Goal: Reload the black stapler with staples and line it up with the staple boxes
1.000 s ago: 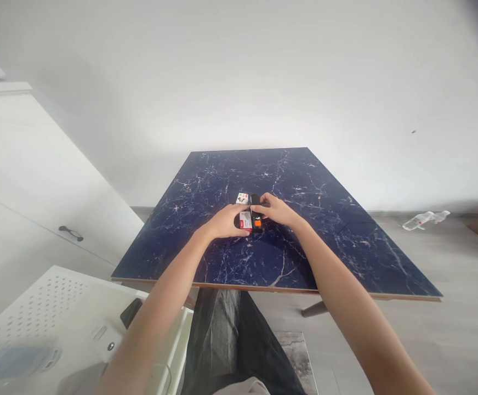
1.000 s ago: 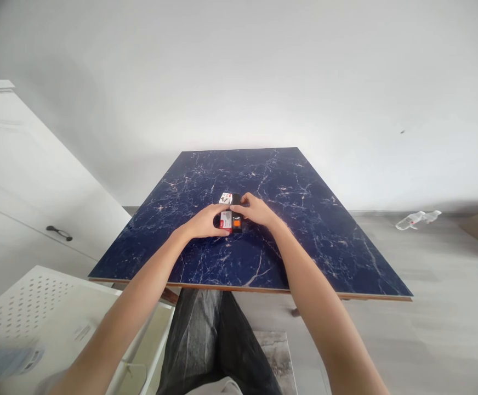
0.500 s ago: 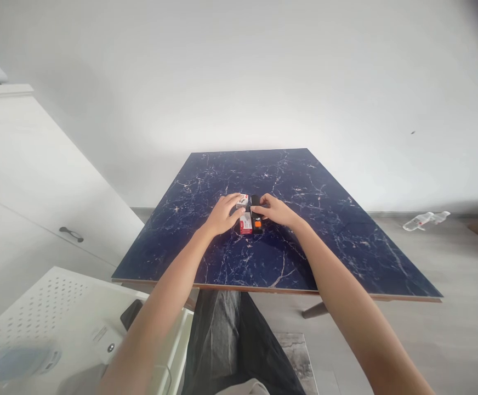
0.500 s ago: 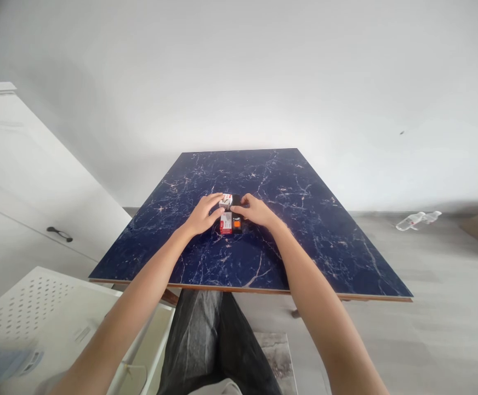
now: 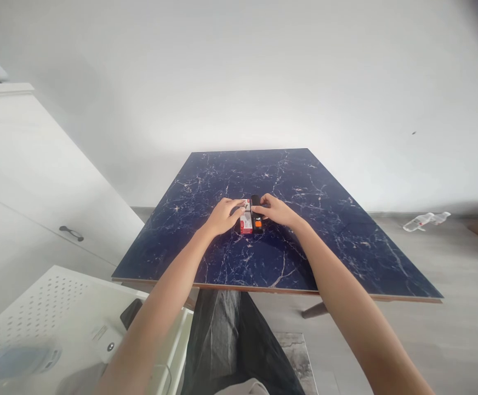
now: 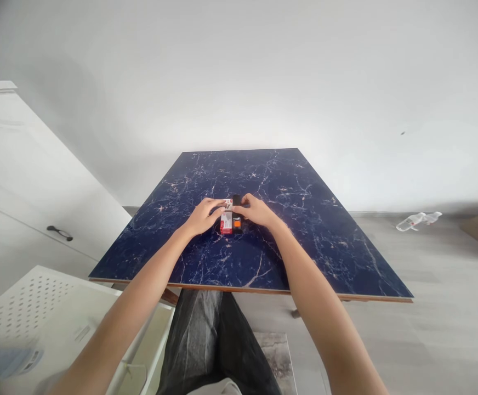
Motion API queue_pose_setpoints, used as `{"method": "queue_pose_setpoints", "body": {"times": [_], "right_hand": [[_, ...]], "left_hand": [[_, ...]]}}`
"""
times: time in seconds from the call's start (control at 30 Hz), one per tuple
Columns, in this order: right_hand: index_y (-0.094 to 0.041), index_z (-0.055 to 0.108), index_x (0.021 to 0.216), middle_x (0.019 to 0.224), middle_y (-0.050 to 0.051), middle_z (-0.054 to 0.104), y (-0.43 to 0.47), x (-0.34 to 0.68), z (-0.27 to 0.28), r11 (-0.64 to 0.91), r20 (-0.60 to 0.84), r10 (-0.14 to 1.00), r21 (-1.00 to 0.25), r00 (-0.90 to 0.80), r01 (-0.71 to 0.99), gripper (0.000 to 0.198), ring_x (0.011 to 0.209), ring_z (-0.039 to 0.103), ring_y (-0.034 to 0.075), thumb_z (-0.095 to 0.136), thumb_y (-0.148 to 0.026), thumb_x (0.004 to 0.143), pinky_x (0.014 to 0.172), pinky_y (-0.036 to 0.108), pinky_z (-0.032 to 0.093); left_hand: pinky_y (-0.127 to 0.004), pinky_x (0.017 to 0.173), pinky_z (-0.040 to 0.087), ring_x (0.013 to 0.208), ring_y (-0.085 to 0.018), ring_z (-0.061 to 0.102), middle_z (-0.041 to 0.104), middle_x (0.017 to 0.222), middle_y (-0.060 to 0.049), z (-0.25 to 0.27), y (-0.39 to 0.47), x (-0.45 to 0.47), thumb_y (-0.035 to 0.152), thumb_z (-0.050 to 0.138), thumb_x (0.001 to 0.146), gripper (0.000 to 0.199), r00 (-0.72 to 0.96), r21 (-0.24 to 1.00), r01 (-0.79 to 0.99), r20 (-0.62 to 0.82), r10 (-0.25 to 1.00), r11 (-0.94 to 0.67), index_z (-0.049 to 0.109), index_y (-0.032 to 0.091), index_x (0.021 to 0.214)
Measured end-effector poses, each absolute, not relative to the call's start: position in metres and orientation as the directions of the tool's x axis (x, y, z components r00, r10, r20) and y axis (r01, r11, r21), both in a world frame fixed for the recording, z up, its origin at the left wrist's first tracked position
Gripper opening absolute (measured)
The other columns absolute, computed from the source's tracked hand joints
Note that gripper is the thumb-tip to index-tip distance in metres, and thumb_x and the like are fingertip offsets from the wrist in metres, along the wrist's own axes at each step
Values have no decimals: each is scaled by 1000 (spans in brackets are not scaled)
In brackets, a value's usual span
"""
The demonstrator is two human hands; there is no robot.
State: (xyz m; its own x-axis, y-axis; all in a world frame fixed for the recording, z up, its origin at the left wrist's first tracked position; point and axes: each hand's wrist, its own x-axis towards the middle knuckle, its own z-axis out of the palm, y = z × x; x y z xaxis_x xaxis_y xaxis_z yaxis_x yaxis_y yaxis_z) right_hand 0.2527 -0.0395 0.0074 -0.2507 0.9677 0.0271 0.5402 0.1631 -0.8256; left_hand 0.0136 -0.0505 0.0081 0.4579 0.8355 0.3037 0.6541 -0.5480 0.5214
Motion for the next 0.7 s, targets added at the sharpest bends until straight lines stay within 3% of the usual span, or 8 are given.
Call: {"method": "queue_pose_setpoints", "body": {"times": [0.27, 0.5, 0.6, 0.7], "right_hand": [[-23, 49, 91, 96, 1, 68, -41, 253, 9, 165, 28, 967, -825, -252, 541, 46, 67, 65, 15, 67, -65, 82, 64, 29, 53], [-24, 50, 91, 97, 1, 68, -40, 253, 7, 161, 27, 969, -826, -247, 541, 44, 69, 66, 15, 68, -63, 83, 63, 28, 53], [-24, 50, 91, 96, 1, 68, -40, 253, 6, 164, 30, 968, -824, -248, 542, 43, 70, 66, 15, 68, -62, 83, 65, 29, 54], [-24, 50, 92, 94, 1, 69, -40, 254, 7, 160, 22, 967, -828, -252, 538, 43, 70, 66, 16, 68, -62, 83, 65, 30, 54]], "left_hand": [[-44, 99, 46, 118, -28, 56, 69, 127, -7, 13, -53, 14, 47, 46, 101, 46, 486, 521, 648, 279, 828, -556, 57, 26, 141], [-46, 103, 45, 122, -29, 55, 67, 128, -7, 16, -57, 14, 47, 49, 99, 46, 500, 517, 638, 284, 818, -570, 57, 28, 140], [-49, 113, 39, 135, -30, 47, 58, 142, -7, 16, -55, 12, 42, 54, 96, 46, 525, 520, 614, 293, 799, -594, 57, 28, 140], [-55, 120, 29, 149, -32, 30, 39, 160, -5, 15, -50, 6, 31, 58, 91, 56, 553, 570, 603, 207, 807, -559, 50, 33, 146]]}}
